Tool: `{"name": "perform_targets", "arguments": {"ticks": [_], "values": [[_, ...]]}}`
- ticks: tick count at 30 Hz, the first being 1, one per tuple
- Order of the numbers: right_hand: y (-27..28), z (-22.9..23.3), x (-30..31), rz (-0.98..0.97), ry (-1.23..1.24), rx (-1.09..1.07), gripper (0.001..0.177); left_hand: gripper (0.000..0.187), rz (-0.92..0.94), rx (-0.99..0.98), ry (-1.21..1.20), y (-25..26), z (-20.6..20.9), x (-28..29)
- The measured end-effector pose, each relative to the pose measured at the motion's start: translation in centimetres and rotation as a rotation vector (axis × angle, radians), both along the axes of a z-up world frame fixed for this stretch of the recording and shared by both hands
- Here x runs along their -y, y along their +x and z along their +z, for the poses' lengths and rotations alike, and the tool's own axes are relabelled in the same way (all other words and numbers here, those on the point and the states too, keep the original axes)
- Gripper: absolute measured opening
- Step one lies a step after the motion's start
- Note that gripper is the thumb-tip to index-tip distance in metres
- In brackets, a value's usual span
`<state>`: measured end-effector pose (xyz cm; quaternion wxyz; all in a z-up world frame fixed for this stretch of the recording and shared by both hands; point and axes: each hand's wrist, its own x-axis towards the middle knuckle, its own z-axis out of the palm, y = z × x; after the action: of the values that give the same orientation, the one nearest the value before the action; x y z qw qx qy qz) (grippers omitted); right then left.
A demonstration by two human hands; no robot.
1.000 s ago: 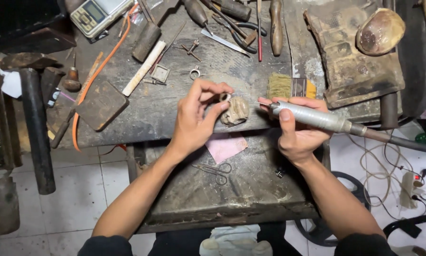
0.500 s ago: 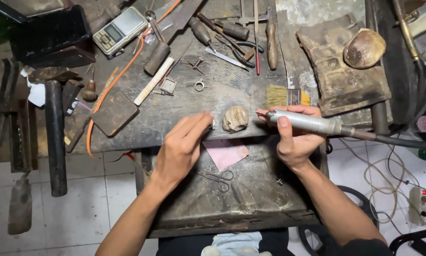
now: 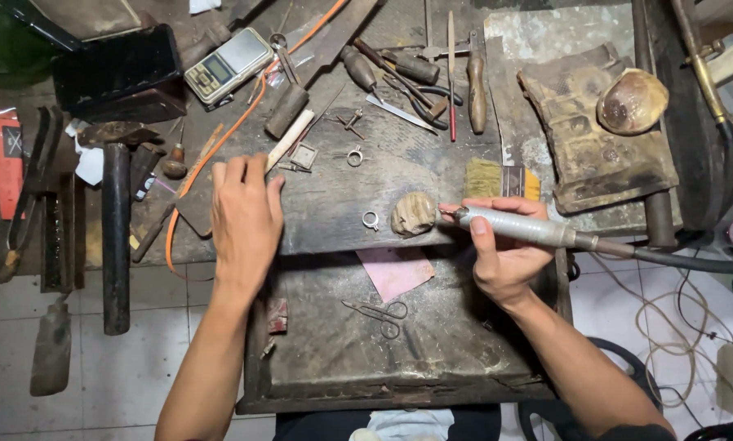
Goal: The person is polishing a small jewelry component using a rotary tool and cleaning it with a brush at a jeweler's workbench.
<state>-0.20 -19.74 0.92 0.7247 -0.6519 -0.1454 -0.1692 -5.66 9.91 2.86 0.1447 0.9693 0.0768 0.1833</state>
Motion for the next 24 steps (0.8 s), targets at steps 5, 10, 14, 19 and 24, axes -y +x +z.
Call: {"name": "perform_targets", "arguments": {"ticks": [5,10,14,19,24], "values": [[0.1,-1.0,0.6,-0.002,-0.034,0.024,0.034,0.015,0.034,-0.100,-0.064,1.1,-0.6,-1.4],[-0.5,0.2,-0.2,0.055,-0.030,0.019,0.034,0.013,-0.011,-0.011,-0.328,0.0,2.2,1.8],[-1.3,-0.1,0.0,0.107,-0.020,-0.020,0.032,0.013,-0.058,-0.148,-0.723,-1.7,1.7,6.5],[-1.9,-0.8,0.8,0.157,-0.002,-0.018,0.034,0.013,-0.168,-0.264,-1.078,-2.6,0.6,9.6],[-2.2,-0.2,0.7,0.188,-0.021,-0.030,0.032,0.013,-0.199,-0.313,-1.343,-2.1,1.6,9.7]]}}
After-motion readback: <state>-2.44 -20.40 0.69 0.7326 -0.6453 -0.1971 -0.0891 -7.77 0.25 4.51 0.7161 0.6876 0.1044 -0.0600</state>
